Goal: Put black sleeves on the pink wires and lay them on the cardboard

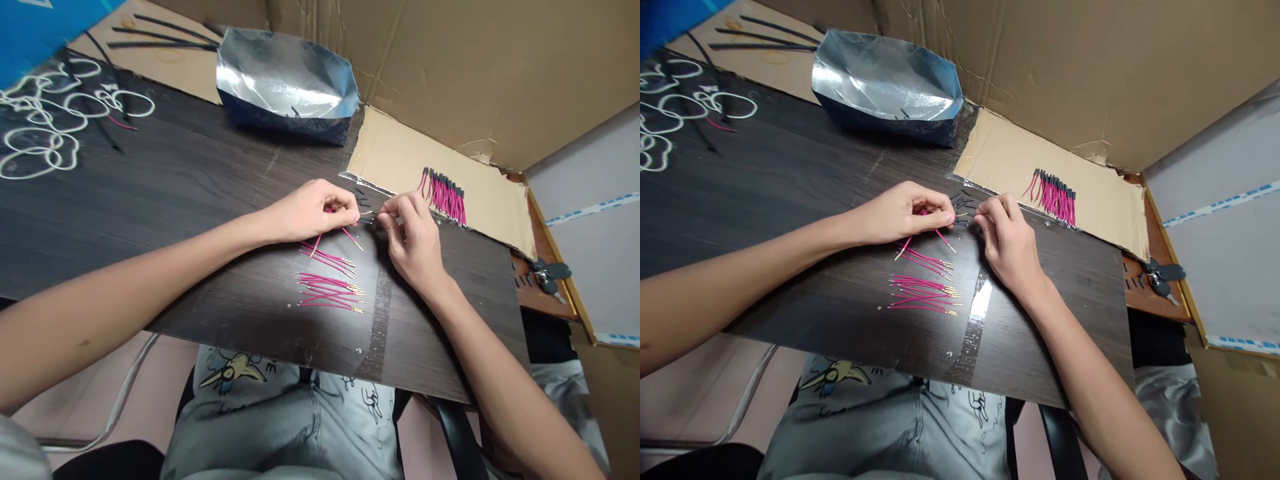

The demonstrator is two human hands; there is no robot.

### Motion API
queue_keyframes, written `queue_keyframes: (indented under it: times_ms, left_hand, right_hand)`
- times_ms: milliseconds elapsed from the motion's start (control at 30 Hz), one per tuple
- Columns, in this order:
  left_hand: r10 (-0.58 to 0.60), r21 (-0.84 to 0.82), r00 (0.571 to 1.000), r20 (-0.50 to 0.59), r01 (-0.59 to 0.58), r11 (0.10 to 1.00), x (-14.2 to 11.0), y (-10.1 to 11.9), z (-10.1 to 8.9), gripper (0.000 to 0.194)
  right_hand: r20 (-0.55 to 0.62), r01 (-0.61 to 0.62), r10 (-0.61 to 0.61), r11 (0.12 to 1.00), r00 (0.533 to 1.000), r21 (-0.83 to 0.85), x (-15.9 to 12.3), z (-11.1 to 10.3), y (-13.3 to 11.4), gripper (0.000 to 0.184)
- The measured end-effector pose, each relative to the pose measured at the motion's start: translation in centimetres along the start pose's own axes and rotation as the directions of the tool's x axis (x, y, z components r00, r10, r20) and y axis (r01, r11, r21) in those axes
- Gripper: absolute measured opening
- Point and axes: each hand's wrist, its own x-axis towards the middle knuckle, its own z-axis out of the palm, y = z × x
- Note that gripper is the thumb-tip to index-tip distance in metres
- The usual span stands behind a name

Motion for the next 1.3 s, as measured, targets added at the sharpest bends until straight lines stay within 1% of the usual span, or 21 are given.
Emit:
queue_keyframes:
  times_ms: [167,333,467,533,567,633,700,733,800,867,933,1000,1033,1100,1133,1200,1267,1300]
  left_hand:
    - [0.001,0.039,1.000,0.004,-0.001,0.999,-0.1,0.0,0.1,0.020]
    - [0.023,0.074,1.000,0.016,-0.024,0.997,-0.2,0.2,0.4,0.016]
    - [0.023,0.093,0.999,0.035,-0.026,0.995,-0.2,0.2,0.4,0.017]
    - [0.017,0.093,0.999,0.049,-0.021,0.995,-0.1,0.0,0.3,0.019]
    - [0.017,0.094,0.998,0.053,-0.022,0.995,-0.1,-0.1,0.3,0.019]
    - [0.022,0.097,0.998,0.062,-0.028,0.995,0.0,-0.2,0.2,0.021]
    - [0.030,0.099,0.997,0.075,-0.037,0.994,0.0,-0.3,0.1,0.022]
    - [0.032,0.100,0.996,0.084,-0.040,0.994,0.0,-0.2,0.0,0.022]
    - [0.037,0.097,0.994,0.101,-0.047,0.994,0.0,-0.1,-0.1,0.022]
    - [0.035,0.093,0.993,0.112,-0.045,0.995,-0.1,0.0,-0.2,0.021]
    - [0.018,0.092,0.993,0.118,-0.029,0.995,-0.1,0.2,-0.3,0.019]
    - [-0.012,0.081,0.992,0.125,0.002,0.997,-0.1,0.5,-0.4,0.017]
    - [-0.026,0.067,0.991,0.133,0.017,0.998,-0.1,0.6,-0.5,0.017]
    - [-0.043,0.032,0.988,0.148,0.039,0.999,-0.1,0.9,-0.6,0.021]
    - [-0.048,0.015,0.987,0.153,0.046,0.999,-0.2,1.0,-0.6,0.023]
    - [-0.051,-0.003,0.987,0.155,0.052,0.999,-0.2,1.0,-0.6,0.026]
    - [-0.041,-0.008,0.987,0.154,0.043,0.999,-0.3,0.7,-0.6,0.029]
    - [-0.027,-0.011,0.987,0.157,0.029,1.000,-0.3,0.5,-0.6,0.031]
  right_hand:
    - [0.010,-0.032,0.032,0.997,0.999,0.063,-0.2,-0.1,-0.1,0.013]
    - [0.093,-0.040,0.026,0.988,0.995,0.147,-0.2,0.0,-0.2,0.015]
    - [0.136,-0.117,0.088,0.967,0.987,0.228,-0.2,-0.1,-0.6,0.019]
    - [0.121,-0.164,0.133,0.941,0.984,0.296,-0.2,-0.3,-0.4,0.022]
    - [0.090,-0.180,0.159,0.932,0.983,0.314,-0.2,-0.4,-0.2,0.022]
    - [0.002,-0.188,0.195,0.945,0.981,0.266,-0.1,-0.4,0.4,0.022]
    - [-0.058,-0.186,0.193,0.976,0.979,0.118,-0.1,-0.4,1.1,0.019]
    - [-0.057,-0.186,0.188,0.982,0.980,0.036,0.0,-0.3,1.4,0.019]
    - [-0.013,-0.183,0.183,0.979,0.983,-0.093,0.1,-0.1,1.8,0.017]
    - [0.032,-0.171,0.178,0.972,0.983,-0.159,0.2,0.0,1.8,0.014]
    - [0.043,-0.171,0.181,0.970,0.983,-0.173,0.2,0.0,1.8,0.010]
    - [0.040,-0.188,0.194,0.975,0.980,-0.123,0.2,-0.1,1.7,0.007]
    - [0.040,-0.195,0.198,0.978,0.979,-0.070,0.2,-0.1,1.7,0.007]
    - [0.042,-0.210,0.207,0.973,0.978,0.098,0.2,-0.2,1.5,0.011]
    - [0.043,-0.224,0.219,0.954,0.975,0.201,0.1,-0.2,1.3,0.013]
    - [0.051,-0.259,0.261,0.882,0.964,0.393,0.1,-0.1,0.8,0.016]
    - [0.074,-0.287,0.292,0.807,0.954,0.516,0.0,0.2,0.1,0.019]
    - [0.078,-0.287,0.293,0.786,0.953,0.547,-0.1,0.4,-0.3,0.020]
